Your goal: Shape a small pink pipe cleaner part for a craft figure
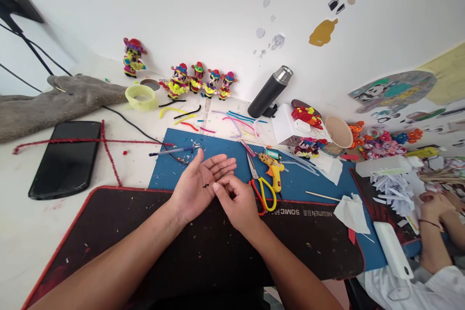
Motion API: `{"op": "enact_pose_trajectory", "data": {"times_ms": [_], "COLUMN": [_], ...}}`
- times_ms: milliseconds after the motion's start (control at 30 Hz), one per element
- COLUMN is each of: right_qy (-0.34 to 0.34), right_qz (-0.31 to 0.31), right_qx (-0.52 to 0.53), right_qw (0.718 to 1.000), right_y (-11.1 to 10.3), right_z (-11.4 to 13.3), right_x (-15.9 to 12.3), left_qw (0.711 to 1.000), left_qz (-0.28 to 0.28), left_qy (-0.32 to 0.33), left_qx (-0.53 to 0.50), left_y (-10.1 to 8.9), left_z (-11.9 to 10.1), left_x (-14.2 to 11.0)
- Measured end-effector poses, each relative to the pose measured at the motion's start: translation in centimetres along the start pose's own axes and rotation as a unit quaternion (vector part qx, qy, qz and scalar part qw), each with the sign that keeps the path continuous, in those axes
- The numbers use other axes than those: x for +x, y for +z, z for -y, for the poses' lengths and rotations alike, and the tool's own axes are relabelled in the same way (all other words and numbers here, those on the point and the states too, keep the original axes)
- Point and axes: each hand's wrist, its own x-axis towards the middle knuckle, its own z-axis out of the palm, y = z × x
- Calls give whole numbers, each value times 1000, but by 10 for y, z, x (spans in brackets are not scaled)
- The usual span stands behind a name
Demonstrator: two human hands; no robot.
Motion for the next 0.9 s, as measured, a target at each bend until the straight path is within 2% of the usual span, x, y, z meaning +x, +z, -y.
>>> {"op": "enact_pose_trajectory", "data": {"times_ms": [533, 700, 900], "right_qy": [-16, -34, -23], "right_qz": [24, 29, 29], "right_qx": [-13, -40, -46], "right_qw": [1000, 998, 998], "right_y": [3, 2, 3], "right_z": [-6, -5, -5], "right_x": [1, 1, 2], "left_qw": [999, 999, 999], "left_qz": [-21, -9, -2], "left_qy": [-4, 2, 5], "left_qx": [27, 34, 46], "left_y": [4, 2, 0], "left_z": [0, 2, 3], "left_x": [-1, 0, 0]}}
